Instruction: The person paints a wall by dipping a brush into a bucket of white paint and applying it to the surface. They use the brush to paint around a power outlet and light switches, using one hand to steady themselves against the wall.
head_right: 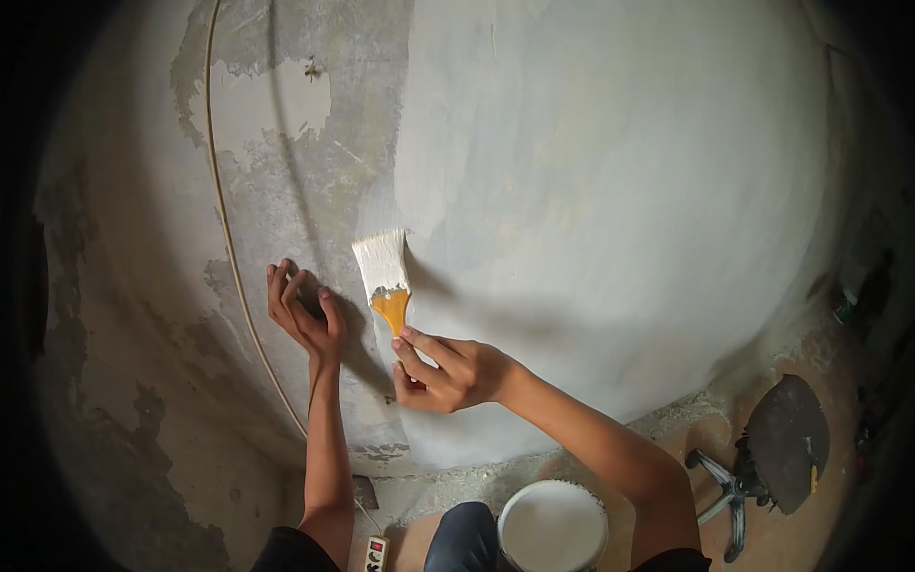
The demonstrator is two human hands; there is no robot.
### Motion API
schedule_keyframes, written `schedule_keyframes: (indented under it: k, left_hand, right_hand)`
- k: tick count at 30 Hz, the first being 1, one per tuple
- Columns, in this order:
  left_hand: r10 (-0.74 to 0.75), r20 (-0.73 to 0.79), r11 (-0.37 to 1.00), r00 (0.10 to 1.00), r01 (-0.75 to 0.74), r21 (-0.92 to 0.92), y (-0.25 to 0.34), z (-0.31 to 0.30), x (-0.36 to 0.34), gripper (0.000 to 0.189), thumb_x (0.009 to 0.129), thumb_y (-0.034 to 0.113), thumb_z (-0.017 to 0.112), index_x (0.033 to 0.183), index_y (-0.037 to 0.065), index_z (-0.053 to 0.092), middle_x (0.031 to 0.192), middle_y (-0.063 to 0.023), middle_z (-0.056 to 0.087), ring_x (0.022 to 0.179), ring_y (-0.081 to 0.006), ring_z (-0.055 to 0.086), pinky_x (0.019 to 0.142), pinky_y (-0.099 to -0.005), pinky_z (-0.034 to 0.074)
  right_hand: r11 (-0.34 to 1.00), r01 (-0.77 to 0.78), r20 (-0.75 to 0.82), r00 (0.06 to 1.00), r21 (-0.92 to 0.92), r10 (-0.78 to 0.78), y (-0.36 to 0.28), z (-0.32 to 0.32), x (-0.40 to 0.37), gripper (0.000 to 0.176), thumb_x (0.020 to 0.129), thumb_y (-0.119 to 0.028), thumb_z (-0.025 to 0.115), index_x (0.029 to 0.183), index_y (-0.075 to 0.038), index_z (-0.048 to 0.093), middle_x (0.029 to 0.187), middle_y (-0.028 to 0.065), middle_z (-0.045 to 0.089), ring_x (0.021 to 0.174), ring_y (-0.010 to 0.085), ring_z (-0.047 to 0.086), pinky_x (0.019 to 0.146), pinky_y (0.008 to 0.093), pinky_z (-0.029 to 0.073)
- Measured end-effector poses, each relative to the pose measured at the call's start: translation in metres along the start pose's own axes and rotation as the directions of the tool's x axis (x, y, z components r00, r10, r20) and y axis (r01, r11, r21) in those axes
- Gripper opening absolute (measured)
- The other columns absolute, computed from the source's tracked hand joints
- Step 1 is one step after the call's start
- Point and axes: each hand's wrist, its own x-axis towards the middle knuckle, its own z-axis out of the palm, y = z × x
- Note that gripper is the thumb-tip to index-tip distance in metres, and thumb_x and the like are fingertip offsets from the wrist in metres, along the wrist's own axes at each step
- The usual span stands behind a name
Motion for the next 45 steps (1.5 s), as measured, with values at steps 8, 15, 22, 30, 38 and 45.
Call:
schedule_keyframes:
  k: [8,15,22,30,38,45]
  left_hand:
    - [-0.022,0.003,1.000,1.000,0.022,-0.007,-0.006,-0.001,-0.003,0.031,0.076,0.013,0.057,0.107,0.008,0.054,0.129,-0.0115,0.050,0.130,-0.0299,0.037,0.104,-0.0411,0.022]
    - [-0.029,0.001,1.000,1.000,0.029,-0.011,-0.009,0.001,-0.005,0.030,0.076,0.014,0.057,0.105,0.009,0.054,0.128,-0.0100,0.051,0.129,-0.0283,0.038,0.102,-0.0394,0.024]
    - [-0.027,-0.004,1.000,1.000,0.027,-0.012,-0.009,0.001,-0.005,0.028,0.075,0.014,0.057,0.102,0.008,0.054,0.129,-0.0109,0.051,0.129,-0.0281,0.038,0.102,-0.0393,0.024]
    - [-0.018,-0.016,1.000,1.000,0.018,-0.008,-0.010,0.000,-0.005,0.025,0.075,0.013,0.057,0.099,0.008,0.055,0.129,-0.0109,0.051,0.130,-0.0284,0.038,0.101,-0.0395,0.025]
    - [-0.018,-0.001,0.999,1.000,0.018,-0.033,-0.007,-0.002,-0.004,0.023,0.075,0.009,0.055,0.097,0.005,0.053,0.129,-0.0140,0.050,0.130,-0.0323,0.037,0.102,-0.0409,0.023]
    - [-0.031,0.018,0.999,0.999,0.031,-0.011,-0.009,-0.002,-0.006,0.021,0.075,0.012,0.057,0.095,0.008,0.054,0.130,-0.0117,0.050,0.130,-0.0297,0.038,0.101,-0.0409,0.025]
  right_hand:
    - [0.902,-0.251,0.107,0.968,0.351,0.227,-0.027,-0.025,0.019,0.013,0.077,-0.009,0.067,0.083,-0.006,0.056,0.086,0.0077,0.062,0.079,0.0207,0.064,0.063,0.0257,0.055]
    - [0.629,-0.597,0.379,0.802,0.498,0.461,0.050,-0.016,0.060,0.021,0.082,-0.010,0.066,0.089,-0.001,0.049,0.077,0.0131,0.058,0.066,0.0271,0.060,0.055,0.0347,0.047]
    - [0.811,-0.416,0.078,0.903,0.412,0.423,0.134,-0.031,0.118,0.021,0.082,-0.011,0.067,0.090,-0.001,0.050,0.067,0.0110,0.057,0.059,0.0241,0.058,0.055,0.0304,0.046]
    - [0.937,-0.198,-0.222,0.938,0.287,0.266,0.178,-0.064,0.163,0.013,0.084,-0.004,0.062,0.090,0.001,0.052,0.077,0.0118,0.057,0.064,0.0151,0.057,0.058,0.0263,0.046]
    - [0.991,0.044,-0.209,0.975,-0.123,-0.070,0.185,-0.039,0.155,0.011,0.076,-0.004,0.066,0.082,-0.005,0.057,0.079,0.0048,0.058,0.068,0.0158,0.058,0.056,0.0262,0.052]
    - [0.998,-0.065,-0.125,0.990,0.006,0.065,0.134,-0.016,0.111,0.009,0.076,-0.003,0.064,0.077,-0.004,0.055,0.082,0.0071,0.059,0.073,0.0173,0.059,0.057,0.0242,0.054]
